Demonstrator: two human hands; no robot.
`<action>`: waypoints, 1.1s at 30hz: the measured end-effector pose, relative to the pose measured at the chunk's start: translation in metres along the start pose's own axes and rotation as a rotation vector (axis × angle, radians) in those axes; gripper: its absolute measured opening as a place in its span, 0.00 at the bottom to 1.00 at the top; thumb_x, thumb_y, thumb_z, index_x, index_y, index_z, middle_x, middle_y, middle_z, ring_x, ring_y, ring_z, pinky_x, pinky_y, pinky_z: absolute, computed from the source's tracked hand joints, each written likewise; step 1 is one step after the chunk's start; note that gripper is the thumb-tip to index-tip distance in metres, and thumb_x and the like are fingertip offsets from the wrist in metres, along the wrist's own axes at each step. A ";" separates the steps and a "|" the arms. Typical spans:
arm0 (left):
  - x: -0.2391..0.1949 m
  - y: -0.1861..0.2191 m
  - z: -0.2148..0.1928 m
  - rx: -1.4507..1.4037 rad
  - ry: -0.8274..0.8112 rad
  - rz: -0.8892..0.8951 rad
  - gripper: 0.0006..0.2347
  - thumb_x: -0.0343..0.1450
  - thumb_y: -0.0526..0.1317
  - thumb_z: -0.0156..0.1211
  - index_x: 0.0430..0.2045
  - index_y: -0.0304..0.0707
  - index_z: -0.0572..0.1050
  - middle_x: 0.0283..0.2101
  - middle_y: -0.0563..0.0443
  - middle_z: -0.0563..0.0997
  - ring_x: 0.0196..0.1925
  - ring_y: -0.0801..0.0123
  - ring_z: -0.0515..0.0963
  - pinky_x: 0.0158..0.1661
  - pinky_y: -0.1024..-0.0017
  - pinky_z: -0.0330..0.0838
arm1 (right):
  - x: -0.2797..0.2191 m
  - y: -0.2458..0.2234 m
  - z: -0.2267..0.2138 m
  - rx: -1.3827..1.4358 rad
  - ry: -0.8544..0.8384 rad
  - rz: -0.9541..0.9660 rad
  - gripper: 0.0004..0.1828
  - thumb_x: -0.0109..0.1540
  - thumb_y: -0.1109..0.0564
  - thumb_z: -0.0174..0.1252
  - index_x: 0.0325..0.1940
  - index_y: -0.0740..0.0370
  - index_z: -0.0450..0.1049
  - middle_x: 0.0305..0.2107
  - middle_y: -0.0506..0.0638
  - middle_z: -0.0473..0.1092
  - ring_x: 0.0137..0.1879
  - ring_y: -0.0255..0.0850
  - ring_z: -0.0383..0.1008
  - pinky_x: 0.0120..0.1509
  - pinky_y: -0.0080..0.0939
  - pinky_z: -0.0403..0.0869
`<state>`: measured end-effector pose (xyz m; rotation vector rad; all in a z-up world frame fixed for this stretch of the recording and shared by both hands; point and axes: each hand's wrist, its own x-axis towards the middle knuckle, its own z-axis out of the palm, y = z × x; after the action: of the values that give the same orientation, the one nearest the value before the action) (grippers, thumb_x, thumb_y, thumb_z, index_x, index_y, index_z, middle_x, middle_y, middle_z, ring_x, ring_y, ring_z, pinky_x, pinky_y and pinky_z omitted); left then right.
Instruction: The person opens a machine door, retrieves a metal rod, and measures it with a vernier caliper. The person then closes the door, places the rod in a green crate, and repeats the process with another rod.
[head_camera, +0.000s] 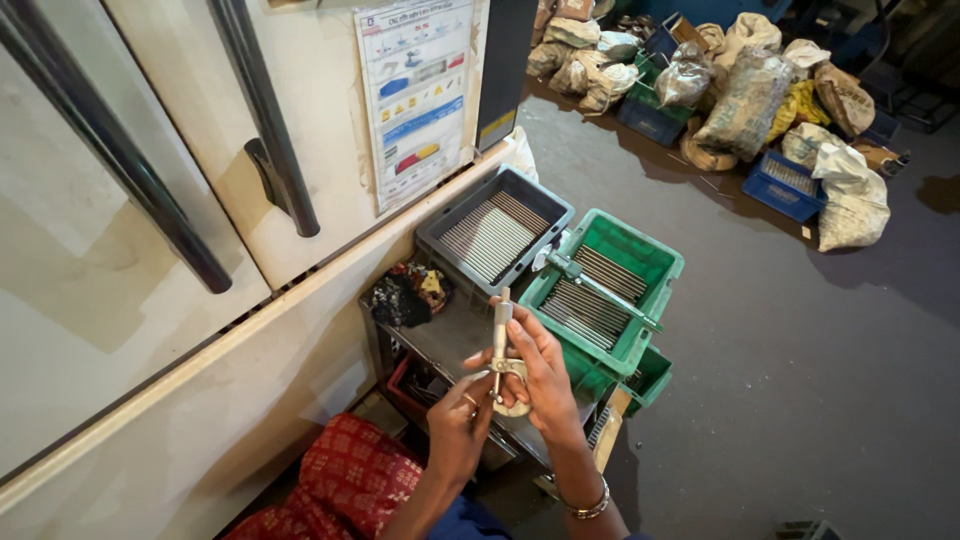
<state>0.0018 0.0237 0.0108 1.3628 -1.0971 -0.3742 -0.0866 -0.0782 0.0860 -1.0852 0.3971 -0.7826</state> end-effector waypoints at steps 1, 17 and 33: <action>-0.001 0.000 0.000 -0.023 -0.005 -0.023 0.15 0.67 0.25 0.61 0.48 0.32 0.81 0.41 0.47 0.85 0.38 0.66 0.88 0.39 0.73 0.80 | -0.002 0.001 0.000 0.010 0.002 -0.010 0.25 0.73 0.52 0.43 0.73 0.65 0.60 0.32 0.66 0.79 0.13 0.23 0.55 0.17 0.23 0.58; -0.002 -0.009 0.003 -0.057 0.008 -0.008 0.14 0.67 0.24 0.62 0.47 0.30 0.81 0.41 0.46 0.86 0.39 0.67 0.88 0.39 0.73 0.81 | -0.003 0.016 -0.013 0.140 -0.142 -0.117 0.38 0.72 0.38 0.28 0.80 0.63 0.47 0.42 0.75 0.77 0.18 0.27 0.65 0.24 0.25 0.68; -0.003 -0.003 -0.002 -0.028 0.029 0.008 0.15 0.67 0.25 0.62 0.48 0.33 0.81 0.36 0.46 0.85 0.35 0.67 0.87 0.35 0.72 0.78 | 0.000 0.018 -0.012 0.110 -0.070 -0.010 0.37 0.72 0.38 0.29 0.80 0.61 0.49 0.40 0.74 0.77 0.16 0.26 0.63 0.22 0.27 0.69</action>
<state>0.0030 0.0269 0.0067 1.3343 -1.0698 -0.3618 -0.0878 -0.0817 0.0649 -1.0093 0.2864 -0.7648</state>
